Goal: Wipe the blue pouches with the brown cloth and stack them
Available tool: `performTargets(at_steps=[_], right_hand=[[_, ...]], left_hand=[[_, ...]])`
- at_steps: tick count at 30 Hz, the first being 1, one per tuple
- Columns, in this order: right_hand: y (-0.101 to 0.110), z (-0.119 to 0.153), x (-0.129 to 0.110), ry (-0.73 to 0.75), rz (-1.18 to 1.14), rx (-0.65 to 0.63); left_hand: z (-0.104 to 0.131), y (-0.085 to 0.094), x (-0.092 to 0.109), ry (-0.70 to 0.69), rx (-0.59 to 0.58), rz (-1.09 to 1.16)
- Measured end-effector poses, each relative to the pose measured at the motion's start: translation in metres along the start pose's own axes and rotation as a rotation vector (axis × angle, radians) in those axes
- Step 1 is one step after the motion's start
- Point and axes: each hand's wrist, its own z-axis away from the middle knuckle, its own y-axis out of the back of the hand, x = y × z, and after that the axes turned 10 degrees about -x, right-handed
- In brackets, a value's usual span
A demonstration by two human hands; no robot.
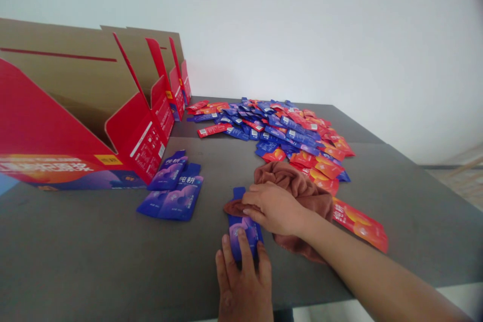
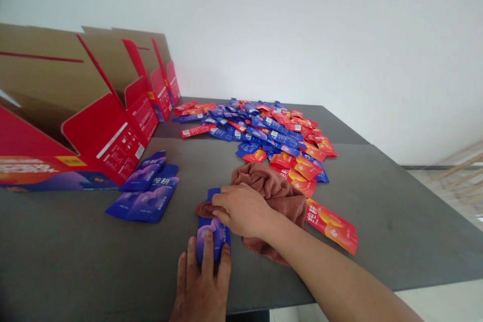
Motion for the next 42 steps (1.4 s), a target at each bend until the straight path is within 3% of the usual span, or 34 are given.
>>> performTargets(at_steps=[11, 42], right_hand=[[-0.0004, 0.0011, -0.0032, 0.089, -0.025, 0.006], [0.0010, 0.0022, -0.0030, 0.070, -0.034, -0.010]], left_hand=[[0.0013, -0.0026, 0.0007, -0.002, 0.028, -0.008], [-0.0005, -0.0012, 0.0003, -0.002, 0.030, 0.015]])
